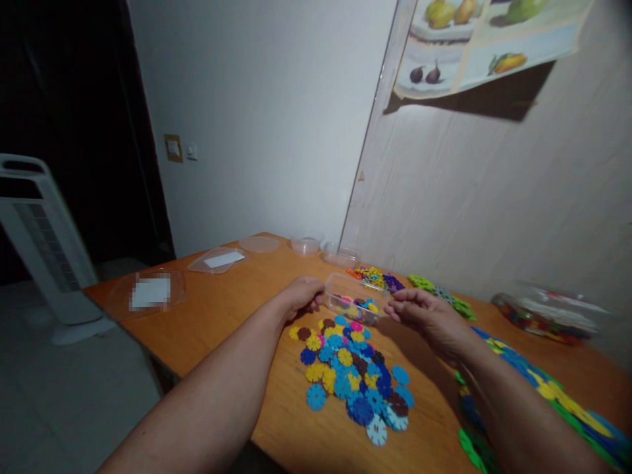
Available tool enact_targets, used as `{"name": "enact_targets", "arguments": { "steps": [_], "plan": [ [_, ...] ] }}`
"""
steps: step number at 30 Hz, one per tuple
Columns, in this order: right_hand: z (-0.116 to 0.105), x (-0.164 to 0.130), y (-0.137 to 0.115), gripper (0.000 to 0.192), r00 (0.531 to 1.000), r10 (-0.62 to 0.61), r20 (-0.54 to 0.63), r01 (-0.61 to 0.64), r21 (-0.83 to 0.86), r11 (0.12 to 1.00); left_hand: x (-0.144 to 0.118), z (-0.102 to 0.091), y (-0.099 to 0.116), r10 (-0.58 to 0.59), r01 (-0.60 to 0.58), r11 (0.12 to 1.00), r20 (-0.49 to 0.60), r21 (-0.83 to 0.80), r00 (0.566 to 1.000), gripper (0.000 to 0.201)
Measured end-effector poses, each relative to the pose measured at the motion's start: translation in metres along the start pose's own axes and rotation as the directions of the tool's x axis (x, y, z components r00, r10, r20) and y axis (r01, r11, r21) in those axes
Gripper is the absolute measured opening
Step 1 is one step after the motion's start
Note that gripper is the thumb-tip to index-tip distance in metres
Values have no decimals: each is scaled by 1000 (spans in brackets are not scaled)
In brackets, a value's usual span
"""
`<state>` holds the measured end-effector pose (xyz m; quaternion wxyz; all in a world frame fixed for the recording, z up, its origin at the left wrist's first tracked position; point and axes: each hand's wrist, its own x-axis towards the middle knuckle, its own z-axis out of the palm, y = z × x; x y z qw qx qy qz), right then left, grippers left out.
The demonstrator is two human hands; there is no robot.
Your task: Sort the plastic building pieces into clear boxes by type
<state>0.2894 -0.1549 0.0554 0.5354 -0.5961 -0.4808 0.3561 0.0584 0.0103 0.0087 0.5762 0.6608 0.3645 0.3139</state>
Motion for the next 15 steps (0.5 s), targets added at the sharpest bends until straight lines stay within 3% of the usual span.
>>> {"name": "enact_targets", "arguments": {
  "steps": [2, 4, 8, 10, 15],
  "plan": [
    [-5, -2, -2, 29, 999, 31, 44, -24, -146, 989, 1, -1, -1, 0, 0, 1000, 3, 1, 1000, 12],
    [-14, -6, -2, 24, 978, 114, 175, -53, -318, 946, 2, -1, -2, 0, 0, 1000, 3, 4, 1000, 12],
    [-27, -15, 7, 21, 814, 367, 449, -90, -527, 845, 1, -1, -1, -3, 3, 1000, 4, -5, 1000, 9],
    [-28, -17, 14, 23, 779, 424, 462, -68, -610, 790, 0, -1, 0, 1, -1, 1000, 1, -8, 1000, 9],
    [-20, -17, 24, 25, 782, 438, 444, -3, -699, 715, -1, -1, 1, 7, -7, 1000, -6, 13, 1000, 13]
  ]
}}
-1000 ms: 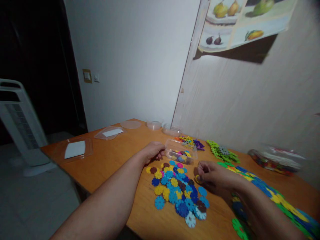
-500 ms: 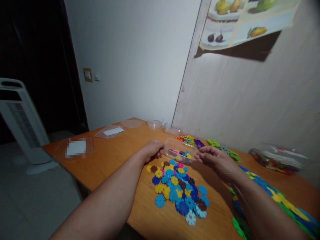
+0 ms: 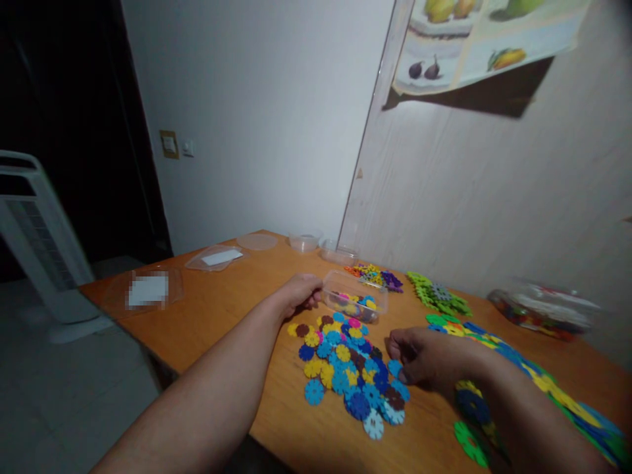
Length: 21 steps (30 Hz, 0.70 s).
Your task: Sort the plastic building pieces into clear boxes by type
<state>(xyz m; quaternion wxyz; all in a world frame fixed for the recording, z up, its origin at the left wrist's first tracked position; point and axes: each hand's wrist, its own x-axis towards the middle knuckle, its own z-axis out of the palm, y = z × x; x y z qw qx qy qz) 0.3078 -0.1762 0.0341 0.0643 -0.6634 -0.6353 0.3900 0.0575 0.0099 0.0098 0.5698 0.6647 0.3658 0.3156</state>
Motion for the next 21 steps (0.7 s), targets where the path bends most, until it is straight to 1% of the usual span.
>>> {"name": "enact_targets", "arguments": {
  "steps": [2, 4, 8, 10, 13, 16, 18, 21],
  "plan": [
    [1, 1, -2, 24, 1000, -21, -12, 21, -2, 1000, 0, 0, 0, -4, 4, 1000, 6, -8, 1000, 13],
    [1, 2, -3, 22, 999, -45, -25, 46, 37, 998, 1, 0, -1, -7, 7, 1000, 7, -13, 1000, 12],
    [0, 5, -2, 19, 999, -50, -1, 48, 253, 966, 2, 0, -1, -15, 15, 1000, -2, -17, 1000, 11],
    [-1, 7, 0, 21, 997, -61, -38, 69, 292, 954, 2, 0, -1, -19, 18, 1000, -3, -23, 1000, 11],
    [-4, 9, 0, 24, 988, -106, -112, 136, 298, 945, 1, 0, 0, -31, 30, 999, -9, -32, 999, 11],
    [-6, 7, -1, 23, 986, -137, -96, 161, 316, 935, 2, 0, 0, -45, 44, 997, -18, -58, 999, 10],
    [-5, 6, -1, 18, 992, -117, -56, 128, 282, 951, 2, 0, -1, -44, 42, 997, -27, -71, 999, 10],
    [-1, 6, -1, 22, 999, -46, -29, 50, 160, 986, 3, 0, -1, -49, 45, 996, -42, -77, 998, 10]
  ]
}}
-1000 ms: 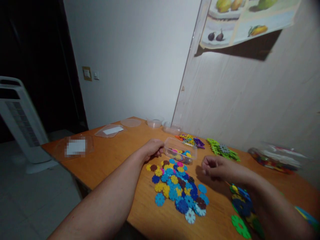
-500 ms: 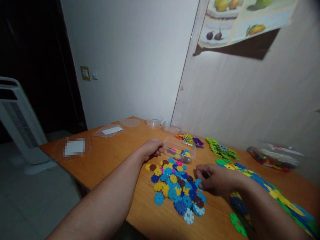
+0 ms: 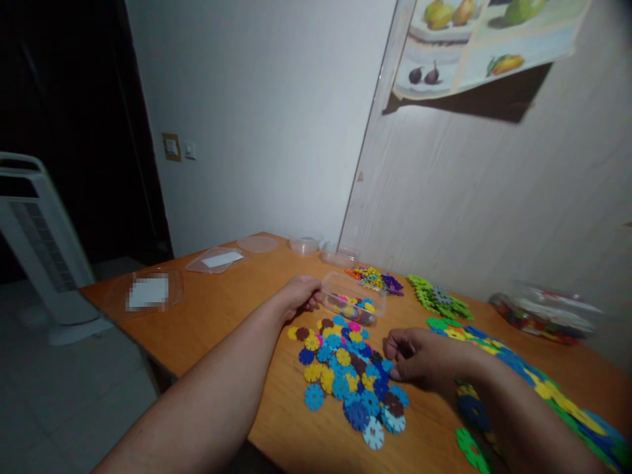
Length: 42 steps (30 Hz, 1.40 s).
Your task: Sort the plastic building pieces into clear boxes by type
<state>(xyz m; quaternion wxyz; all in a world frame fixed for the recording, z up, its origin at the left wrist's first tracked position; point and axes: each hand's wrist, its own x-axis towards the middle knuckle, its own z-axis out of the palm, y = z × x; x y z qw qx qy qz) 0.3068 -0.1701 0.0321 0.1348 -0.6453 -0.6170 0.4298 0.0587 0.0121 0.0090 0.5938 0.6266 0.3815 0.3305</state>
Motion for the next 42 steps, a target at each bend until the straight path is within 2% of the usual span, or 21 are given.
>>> {"name": "enact_targets", "arguments": {
  "steps": [4, 6, 9, 10, 12, 14, 16, 18, 21, 24, 27, 30, 33, 36, 37, 40, 41, 42],
  "plan": [
    [4, 3, 3, 17, 999, 6, -42, -9, -75, 997, 0, 0, 0, -26, 26, 999, -1, -21, 1000, 10],
    [4, 4, 3, 15, 999, 15, -36, -17, -48, 999, 0, 1, 1, -36, 36, 999, 0, -37, 999, 9],
    [0, 3, -2, 26, 998, 41, -49, -39, 37, 999, -1, 2, 1, -51, 52, 998, 13, -42, 999, 9],
    [-2, 2, -5, 31, 996, 27, -82, -21, 78, 997, -1, 2, 1, -51, 52, 998, 25, -36, 998, 9],
    [-7, 2, -13, 35, 975, -35, -220, 76, 183, 980, -2, 3, 2, -47, 47, 999, 47, -17, 998, 10],
    [-11, 2, -20, 36, 914, -79, -397, 201, 274, 940, -2, 3, 2, -42, 42, 999, 56, -2, 998, 11],
    [-14, 2, -22, 35, 872, -78, -484, 248, 298, 922, -2, 3, 2, -40, 40, 999, 53, 2, 998, 11],
    [-14, 0, -19, 31, 905, -70, -419, 189, 252, 949, -2, 3, 2, -31, 31, 1000, 51, -2, 998, 10],
    [-9, -3, -7, 26, 984, -43, -170, 57, 77, 995, -3, 4, 2, -20, 21, 1000, 45, -11, 999, 9],
    [-2, -3, 2, 25, 1000, 20, -13, -21, -81, 997, -3, 3, 2, -22, 23, 1000, 40, -12, 999, 9],
    [2, -2, 5, 24, 999, 53, 9, -51, -129, 990, -3, 3, 2, -10, 10, 1000, 48, -3, 999, 10],
    [4, -1, 4, 21, 999, 32, -10, -33, -125, 992, -2, 3, 1, -1, 0, 1000, 47, 12, 999, 11],
    [5, 0, -1, 22, 1000, -2, -31, 2, 1, 1000, -1, 3, 0, -5, 5, 1000, 41, 14, 999, 11],
    [2, 1, -13, 30, 983, -70, -168, 108, 227, 968, 0, 3, 0, -9, 8, 1000, 48, 20, 999, 10],
    [0, 2, -17, 33, 960, -103, -259, 179, 291, 940, 0, 3, 0, -11, 10, 1000, 51, 20, 999, 11],
    [-5, 3, -29, 37, 847, -142, -512, 375, 387, 843, 1, 3, 0, -17, 17, 1000, 60, 13, 998, 11],
    [-5, 4, -30, 37, 828, -137, -543, 394, 391, 832, 1, 3, 0, -18, 18, 1000, 60, 9, 998, 11],
    [-3, 6, -31, 36, 831, -133, -540, 383, 382, 841, 1, 3, 0, -18, 18, 1000, 60, 5, 998, 10]
  ]
}}
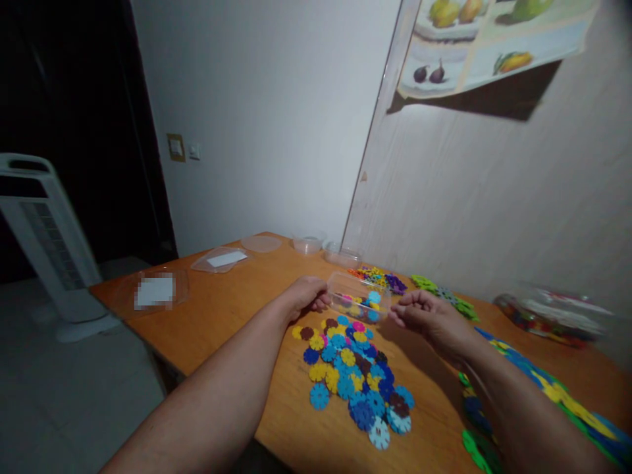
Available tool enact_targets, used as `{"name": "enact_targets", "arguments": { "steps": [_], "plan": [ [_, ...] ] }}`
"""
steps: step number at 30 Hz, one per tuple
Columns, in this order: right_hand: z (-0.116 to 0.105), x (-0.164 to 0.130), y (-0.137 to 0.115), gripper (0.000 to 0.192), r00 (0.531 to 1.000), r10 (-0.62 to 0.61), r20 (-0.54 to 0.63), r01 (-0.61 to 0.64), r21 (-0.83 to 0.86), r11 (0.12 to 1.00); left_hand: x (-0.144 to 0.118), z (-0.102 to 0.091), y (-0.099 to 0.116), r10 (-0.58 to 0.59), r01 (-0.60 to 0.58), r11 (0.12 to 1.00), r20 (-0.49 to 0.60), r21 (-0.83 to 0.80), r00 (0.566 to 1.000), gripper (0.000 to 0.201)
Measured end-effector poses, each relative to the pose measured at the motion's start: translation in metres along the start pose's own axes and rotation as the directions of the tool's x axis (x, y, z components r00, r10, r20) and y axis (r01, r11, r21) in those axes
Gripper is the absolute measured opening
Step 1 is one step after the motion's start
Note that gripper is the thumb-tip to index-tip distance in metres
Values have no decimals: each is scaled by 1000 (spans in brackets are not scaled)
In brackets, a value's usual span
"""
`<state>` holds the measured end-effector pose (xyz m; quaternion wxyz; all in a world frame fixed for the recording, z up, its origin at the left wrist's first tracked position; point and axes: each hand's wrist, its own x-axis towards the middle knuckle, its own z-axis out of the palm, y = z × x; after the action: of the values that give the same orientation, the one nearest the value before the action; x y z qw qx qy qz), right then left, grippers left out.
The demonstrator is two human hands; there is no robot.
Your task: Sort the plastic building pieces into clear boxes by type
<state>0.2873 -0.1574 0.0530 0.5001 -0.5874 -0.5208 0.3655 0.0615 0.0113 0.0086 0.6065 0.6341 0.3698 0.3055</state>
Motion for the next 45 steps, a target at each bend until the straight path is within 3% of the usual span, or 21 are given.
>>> {"name": "enact_targets", "arguments": {
  "steps": [4, 6, 9, 11, 15, 20, 25, 30, 33, 37, 39, 41, 43, 45],
  "plan": [
    [19, -4, 22, 23, 991, 72, 112, -52, -165, 985, -1, 0, 0, 11, -11, 1000, -11, -4, 1000, 10],
    [29, -5, 36, 18, 995, 22, 95, 3, -252, 968, -1, 1, 0, 15, -15, 1000, -17, -2, 1000, 10],
    [39, -3, 46, 34, 978, -40, 202, 138, -500, 855, -1, 1, 2, 7, -7, 1000, -14, 3, 1000, 9],
    [41, -1, 45, 34, 963, -85, 256, 225, -586, 778, -1, 1, 2, -4, 4, 1000, -12, 3, 1000, 9],
    [41, 1, 36, 23, 947, -102, 306, 284, -639, 715, -1, 1, 2, -15, 15, 1000, -14, 3, 1000, 8],
    [38, -1, 30, 23, 935, -100, 340, 311, -650, 694, -3, 2, 3, -17, 17, 1000, -13, -4, 1000, 9],
    [37, -3, 29, 18, 961, -131, 243, 266, -687, 676, -5, 3, 5, -12, 12, 1000, -12, 3, 1000, 10],
    [38, -5, 24, 29, 956, -146, 256, 284, -667, 689, -5, 4, 5, -12, 12, 1000, -12, 10, 1000, 10],
    [36, -7, 20, 36, 954, -132, 270, 274, -599, 753, -5, 5, 6, -18, 18, 1000, -20, 5, 1000, 10],
    [33, -4, 11, 38, 991, -112, 69, 130, -402, 906, -6, 5, 7, -17, 17, 1000, -24, 19, 1000, 12],
    [32, -2, 6, 43, 985, -156, -75, 131, -266, 955, -7, 5, 8, -9, 10, 1000, -21, 25, 1000, 13],
    [33, -2, 5, 53, 975, -168, -148, 137, -202, 970, -7, 5, 7, -6, 6, 1000, -21, 18, 1000, 13],
    [35, -3, 8, 47, 988, -124, -88, 101, -233, 967, -7, 5, 7, -11, 11, 1000, -21, 8, 1000, 12],
    [37, -6, 14, 34, 997, -57, 56, 72, -311, 948, -6, 5, 6, -14, 14, 1000, -18, 0, 1000, 11]
  ]
}}
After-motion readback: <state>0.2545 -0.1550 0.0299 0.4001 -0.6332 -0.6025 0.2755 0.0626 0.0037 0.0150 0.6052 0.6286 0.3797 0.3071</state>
